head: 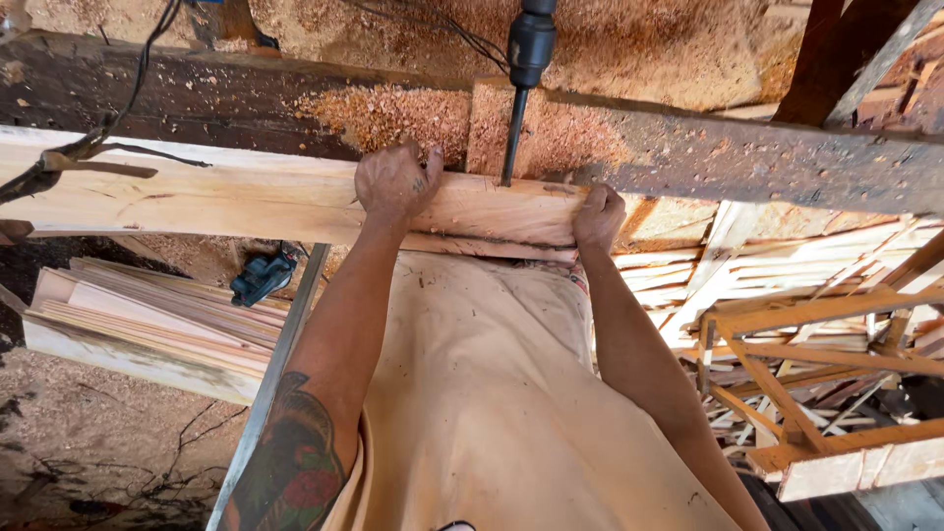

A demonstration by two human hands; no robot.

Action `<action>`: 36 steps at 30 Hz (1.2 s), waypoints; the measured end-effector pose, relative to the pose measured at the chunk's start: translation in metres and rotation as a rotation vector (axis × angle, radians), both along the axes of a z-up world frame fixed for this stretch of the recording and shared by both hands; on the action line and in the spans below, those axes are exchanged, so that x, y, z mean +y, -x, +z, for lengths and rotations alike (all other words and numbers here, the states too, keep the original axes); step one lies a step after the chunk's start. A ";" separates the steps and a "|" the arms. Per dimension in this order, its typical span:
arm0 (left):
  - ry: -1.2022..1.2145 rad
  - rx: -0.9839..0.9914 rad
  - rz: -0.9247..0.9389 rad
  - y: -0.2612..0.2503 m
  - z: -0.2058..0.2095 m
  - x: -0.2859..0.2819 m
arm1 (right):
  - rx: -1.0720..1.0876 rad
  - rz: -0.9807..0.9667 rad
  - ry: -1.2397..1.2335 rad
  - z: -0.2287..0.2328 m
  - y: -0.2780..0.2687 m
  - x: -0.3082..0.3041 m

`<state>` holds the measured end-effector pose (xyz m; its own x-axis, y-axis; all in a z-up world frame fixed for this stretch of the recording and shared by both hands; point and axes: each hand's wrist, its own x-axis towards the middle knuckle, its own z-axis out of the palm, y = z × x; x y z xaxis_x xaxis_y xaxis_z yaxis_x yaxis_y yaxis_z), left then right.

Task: The person holds a wood plank against a vertical drill bit to create holes, moves the plank to several positions for further drilling, and turns the plank over to bore from the opposite side.

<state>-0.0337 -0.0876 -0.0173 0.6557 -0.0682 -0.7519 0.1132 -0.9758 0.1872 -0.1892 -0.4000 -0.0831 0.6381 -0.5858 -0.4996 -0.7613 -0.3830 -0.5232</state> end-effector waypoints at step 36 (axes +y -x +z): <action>0.038 -0.187 0.042 0.005 -0.004 0.017 | -0.026 0.065 0.033 0.005 0.005 0.021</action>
<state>-0.0383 -0.0701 -0.0211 0.7866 -0.0635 -0.6142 0.1139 -0.9627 0.2455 -0.1938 -0.3791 -0.0781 0.6879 -0.5586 -0.4634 -0.7205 -0.4485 -0.5288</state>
